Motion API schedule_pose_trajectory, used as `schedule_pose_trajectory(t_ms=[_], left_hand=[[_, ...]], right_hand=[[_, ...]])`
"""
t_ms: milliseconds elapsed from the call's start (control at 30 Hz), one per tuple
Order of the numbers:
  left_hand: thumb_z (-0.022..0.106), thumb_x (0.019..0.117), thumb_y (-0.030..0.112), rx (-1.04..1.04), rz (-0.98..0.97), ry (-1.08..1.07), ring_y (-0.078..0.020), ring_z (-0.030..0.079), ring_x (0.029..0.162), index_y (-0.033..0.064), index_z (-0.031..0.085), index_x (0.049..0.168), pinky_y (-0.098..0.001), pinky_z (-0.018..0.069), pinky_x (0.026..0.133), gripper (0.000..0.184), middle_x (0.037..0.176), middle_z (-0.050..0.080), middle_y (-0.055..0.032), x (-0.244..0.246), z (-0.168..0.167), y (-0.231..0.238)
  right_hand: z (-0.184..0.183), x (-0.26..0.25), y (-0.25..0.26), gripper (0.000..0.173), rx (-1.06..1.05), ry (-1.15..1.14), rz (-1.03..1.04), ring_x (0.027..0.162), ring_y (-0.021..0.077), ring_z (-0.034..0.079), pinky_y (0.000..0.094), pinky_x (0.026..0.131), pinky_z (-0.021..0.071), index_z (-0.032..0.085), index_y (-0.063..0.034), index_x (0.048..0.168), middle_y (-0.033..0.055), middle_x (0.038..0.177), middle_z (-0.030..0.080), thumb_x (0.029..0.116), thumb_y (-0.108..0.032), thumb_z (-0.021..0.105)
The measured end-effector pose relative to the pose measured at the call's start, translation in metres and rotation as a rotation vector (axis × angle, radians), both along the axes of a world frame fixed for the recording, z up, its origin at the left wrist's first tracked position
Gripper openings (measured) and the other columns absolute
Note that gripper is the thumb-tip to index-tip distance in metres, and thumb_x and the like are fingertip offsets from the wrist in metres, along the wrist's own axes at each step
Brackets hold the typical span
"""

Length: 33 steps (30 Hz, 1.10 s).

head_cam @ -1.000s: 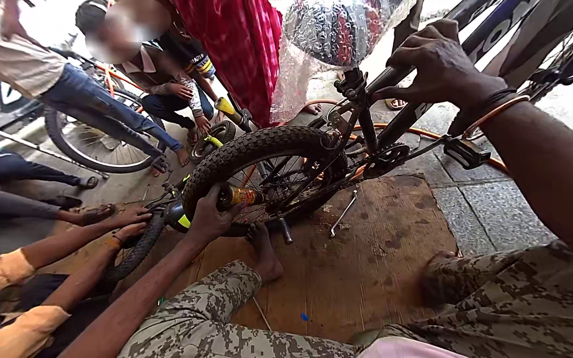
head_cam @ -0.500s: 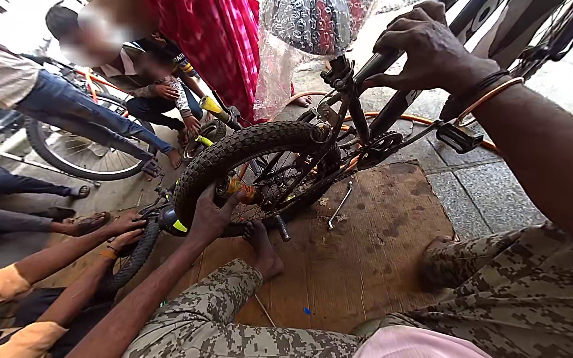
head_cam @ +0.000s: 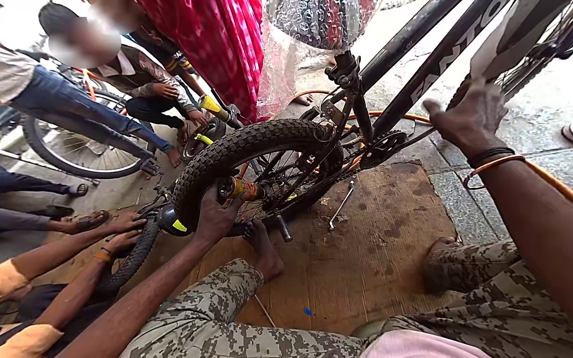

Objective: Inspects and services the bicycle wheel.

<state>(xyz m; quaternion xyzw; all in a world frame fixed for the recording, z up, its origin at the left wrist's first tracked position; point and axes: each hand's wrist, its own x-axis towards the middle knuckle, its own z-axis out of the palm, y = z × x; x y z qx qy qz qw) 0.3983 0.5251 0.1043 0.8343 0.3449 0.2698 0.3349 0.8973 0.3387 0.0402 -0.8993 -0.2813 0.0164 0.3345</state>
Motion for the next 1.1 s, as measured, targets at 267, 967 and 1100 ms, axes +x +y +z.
schedule_pose_trajectory(t_ms=[267,967,1100], left_hand=[[0.078,0.0917,0.029,-0.020,0.019,0.019,-0.0124,0.071,0.104,0.0071,0.060,0.132,-0.0343,0.0601,0.094,0.049,0.115,0.072,-0.0053,-0.003,-0.001,0.000],[0.077,0.0928,0.027,-0.015,0.026,0.045,-0.0125,0.071,0.104,0.0077,0.060,0.133,-0.0348,0.0606,0.094,0.048,0.115,0.073,-0.0049,0.003,0.004,0.002],[0.077,0.0918,0.038,0.025,0.043,0.082,-0.0125,0.071,0.103,0.0089,0.062,0.131,-0.0372,0.0600,0.094,0.051,0.113,0.073,-0.0046,0.003,0.001,0.007]], right_hand=[[-0.047,0.038,-0.022,0.047,-0.357,0.112,0.090,0.101,0.0615,0.060,0.0792,0.074,0.0441,0.064,0.0082,0.103,0.0401,0.104,0.062,0.0803,-0.027,0.085],[-0.067,-0.140,0.022,0.040,-0.122,0.907,0.555,0.077,0.0279,0.071,0.0518,0.075,0.0587,0.071,-0.0013,0.104,0.0150,0.088,0.073,0.0913,-0.039,0.078],[-0.144,-0.141,0.019,0.049,-0.297,0.728,0.507,0.079,0.0325,0.069,0.0576,0.076,0.0557,0.072,-0.0008,0.094,0.0172,0.084,0.071,0.0862,-0.049,0.080]])
